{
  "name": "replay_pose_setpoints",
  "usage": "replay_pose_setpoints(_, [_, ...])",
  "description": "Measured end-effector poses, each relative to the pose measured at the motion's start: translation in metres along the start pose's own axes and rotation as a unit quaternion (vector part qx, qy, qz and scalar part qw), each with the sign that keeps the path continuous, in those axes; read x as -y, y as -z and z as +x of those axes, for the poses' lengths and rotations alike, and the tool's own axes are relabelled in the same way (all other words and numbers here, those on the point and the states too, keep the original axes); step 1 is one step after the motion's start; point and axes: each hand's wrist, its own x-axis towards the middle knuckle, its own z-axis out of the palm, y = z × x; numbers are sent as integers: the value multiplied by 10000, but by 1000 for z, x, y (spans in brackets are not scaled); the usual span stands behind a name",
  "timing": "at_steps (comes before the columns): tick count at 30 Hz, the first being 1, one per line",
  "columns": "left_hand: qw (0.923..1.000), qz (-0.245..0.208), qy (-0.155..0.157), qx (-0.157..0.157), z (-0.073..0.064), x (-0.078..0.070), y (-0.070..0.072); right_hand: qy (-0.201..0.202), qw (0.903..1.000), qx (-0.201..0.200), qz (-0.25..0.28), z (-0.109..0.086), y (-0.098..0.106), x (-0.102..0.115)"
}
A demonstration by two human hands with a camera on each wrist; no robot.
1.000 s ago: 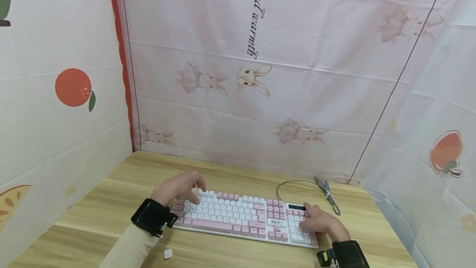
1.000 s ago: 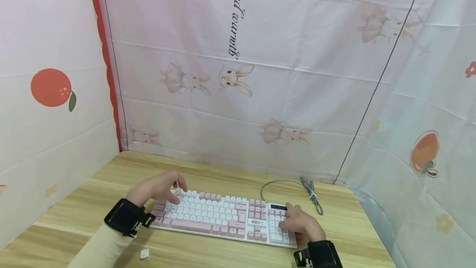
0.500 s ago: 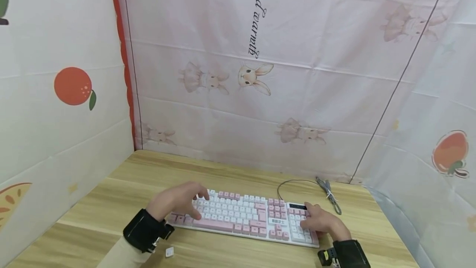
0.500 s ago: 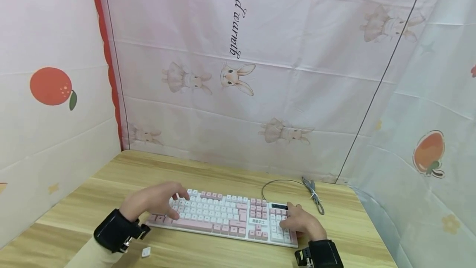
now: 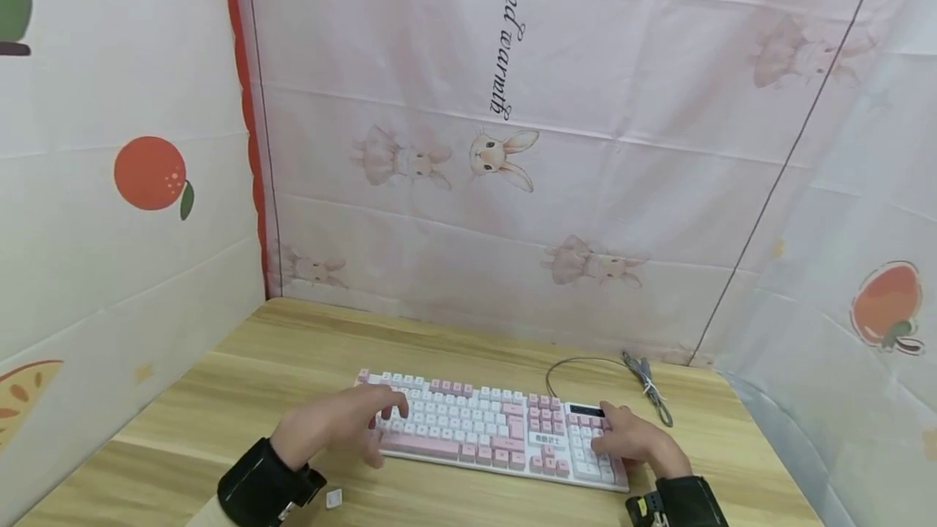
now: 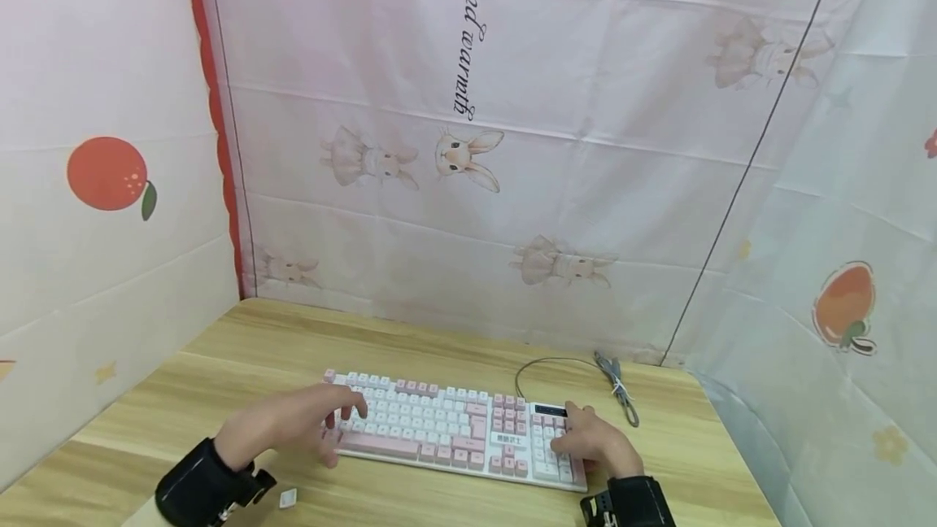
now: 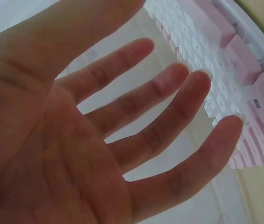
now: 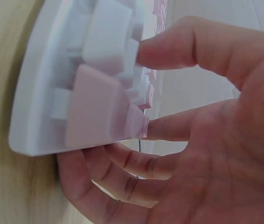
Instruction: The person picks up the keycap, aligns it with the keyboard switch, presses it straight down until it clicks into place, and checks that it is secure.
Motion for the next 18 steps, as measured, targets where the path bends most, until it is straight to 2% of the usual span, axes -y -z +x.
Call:
replay_pose_setpoints(4, [9996, 38, 214, 161, -5, 3, -2, -54, 10000, 24, 5, 0, -1, 1])
replay_pose_setpoints(12, [9955, 246, 905, 113, -12, 5, -3, -194, 9998, 20, 47, 0, 1, 5])
replay_pose_setpoints(18, [9927, 251, 1112, 385, -12, 3, -8, -247, 9997, 31, 89, -1, 0, 3])
